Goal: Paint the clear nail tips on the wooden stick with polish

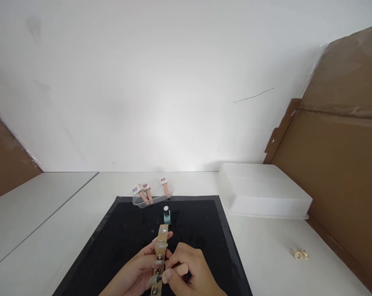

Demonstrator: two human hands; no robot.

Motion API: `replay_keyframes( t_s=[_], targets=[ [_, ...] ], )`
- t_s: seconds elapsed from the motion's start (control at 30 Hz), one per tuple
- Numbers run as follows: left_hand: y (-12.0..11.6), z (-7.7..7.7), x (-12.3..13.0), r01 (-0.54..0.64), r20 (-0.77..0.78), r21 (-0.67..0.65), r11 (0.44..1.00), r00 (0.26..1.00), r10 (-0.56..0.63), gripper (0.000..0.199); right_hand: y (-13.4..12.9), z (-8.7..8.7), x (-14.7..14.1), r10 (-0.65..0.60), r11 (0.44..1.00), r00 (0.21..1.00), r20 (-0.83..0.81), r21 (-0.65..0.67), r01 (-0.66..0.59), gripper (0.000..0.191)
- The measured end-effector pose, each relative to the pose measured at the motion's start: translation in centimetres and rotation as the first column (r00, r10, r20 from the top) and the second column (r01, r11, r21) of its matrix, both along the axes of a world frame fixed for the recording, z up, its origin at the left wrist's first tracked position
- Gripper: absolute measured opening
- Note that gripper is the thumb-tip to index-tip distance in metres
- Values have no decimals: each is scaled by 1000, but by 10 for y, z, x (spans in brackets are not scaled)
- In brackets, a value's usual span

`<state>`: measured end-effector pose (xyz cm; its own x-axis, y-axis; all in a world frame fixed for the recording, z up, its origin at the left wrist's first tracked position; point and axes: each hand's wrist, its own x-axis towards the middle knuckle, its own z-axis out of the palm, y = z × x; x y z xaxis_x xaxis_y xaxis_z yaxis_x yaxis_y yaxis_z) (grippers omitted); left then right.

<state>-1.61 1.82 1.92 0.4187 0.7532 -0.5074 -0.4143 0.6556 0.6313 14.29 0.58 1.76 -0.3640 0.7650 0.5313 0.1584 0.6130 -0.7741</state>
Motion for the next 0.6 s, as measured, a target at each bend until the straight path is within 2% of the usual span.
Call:
replay_keyframes(
  t_s=[0.6],
  targets=[
    [1, -7, 0, 14, 9, 27, 1000, 1000, -14, 57, 1, -6, -1, 35, 999, 999, 4, -22, -35, 20]
  ],
)
